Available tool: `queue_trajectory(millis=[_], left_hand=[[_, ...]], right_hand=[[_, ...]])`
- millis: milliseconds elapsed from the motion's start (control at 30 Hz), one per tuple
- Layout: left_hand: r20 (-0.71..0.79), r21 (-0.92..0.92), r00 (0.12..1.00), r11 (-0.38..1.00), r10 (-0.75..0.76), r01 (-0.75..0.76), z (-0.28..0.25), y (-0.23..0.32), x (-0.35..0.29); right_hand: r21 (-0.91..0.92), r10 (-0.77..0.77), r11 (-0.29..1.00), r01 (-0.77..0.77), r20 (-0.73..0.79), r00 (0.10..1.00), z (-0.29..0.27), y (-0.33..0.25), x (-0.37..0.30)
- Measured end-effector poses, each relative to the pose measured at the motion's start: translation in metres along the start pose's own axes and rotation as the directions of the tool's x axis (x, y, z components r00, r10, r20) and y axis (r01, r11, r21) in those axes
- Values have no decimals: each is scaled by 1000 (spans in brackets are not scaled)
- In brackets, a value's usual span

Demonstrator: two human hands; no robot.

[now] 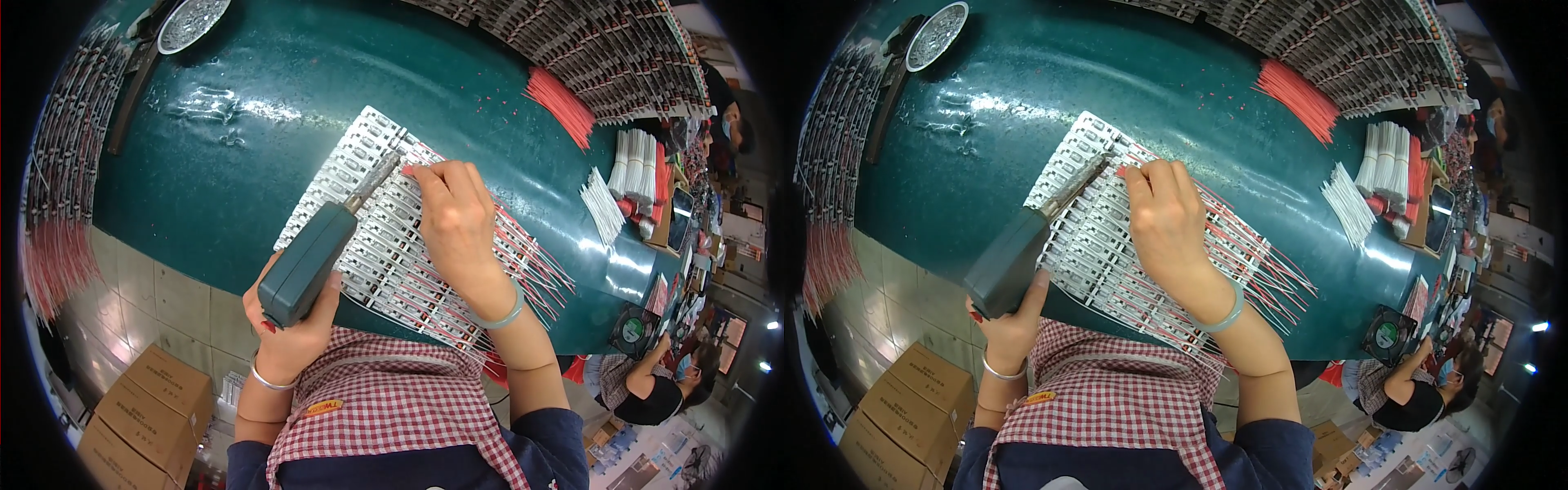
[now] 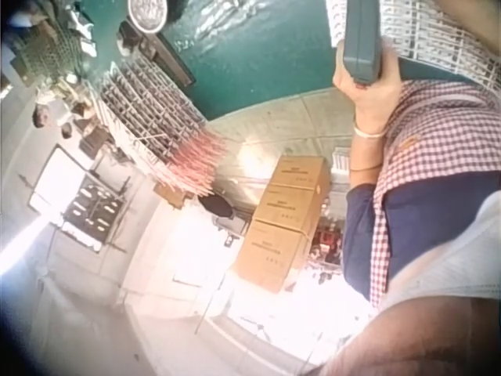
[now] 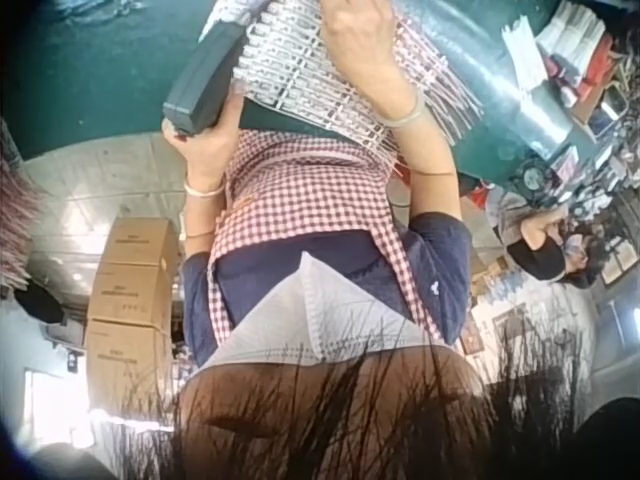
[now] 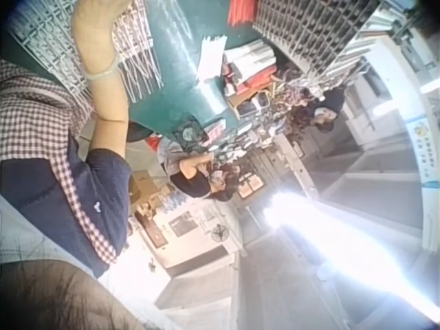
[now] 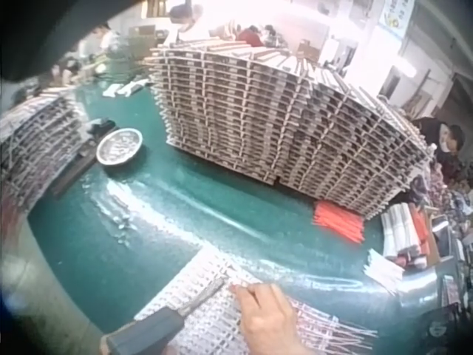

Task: The person solders multiple wires onto a sequence of electronic components on a circuit board using a soldering iron.

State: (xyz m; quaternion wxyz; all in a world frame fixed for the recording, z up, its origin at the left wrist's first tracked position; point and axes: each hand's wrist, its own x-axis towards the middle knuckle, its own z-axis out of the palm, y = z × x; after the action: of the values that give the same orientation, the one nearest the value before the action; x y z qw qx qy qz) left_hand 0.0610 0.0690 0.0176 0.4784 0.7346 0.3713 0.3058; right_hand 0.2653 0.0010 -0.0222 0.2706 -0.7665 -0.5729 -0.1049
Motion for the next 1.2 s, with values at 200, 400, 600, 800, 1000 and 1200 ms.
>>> queue_trajectory(millis=[200, 400, 600, 800, 1000, 1200], left_hand=[[-15, -24, 1000, 1000, 12, -12, -1, -1, 0], [25, -53, 999, 998, -37, 38, 2, -1, 1], [45, -40, 996, 996, -74, 76, 3, -3, 1], [29, -34, 998, 997, -63, 64, 2, -1, 3], [-24, -128, 986, 979, -165, 161, -4, -6, -9], [34, -473, 904, 790, -427, 390, -8, 8, -2]], right_hand=[[-10, 2, 1000, -2, -2, 1000, 0, -1, 1], [-22, 16, 1000, -15, 64, 998, -4, -1, 2], [-29, 19, 999, -17, 79, 997, -4, -2, 4], [-40, 24, 999, -21, 89, 996, -3, -2, 4], [-39, 36, 999, -33, 77, 996, -3, -3, 5], [-32, 20, 999, -18, 55, 998, -3, -3, 5]])
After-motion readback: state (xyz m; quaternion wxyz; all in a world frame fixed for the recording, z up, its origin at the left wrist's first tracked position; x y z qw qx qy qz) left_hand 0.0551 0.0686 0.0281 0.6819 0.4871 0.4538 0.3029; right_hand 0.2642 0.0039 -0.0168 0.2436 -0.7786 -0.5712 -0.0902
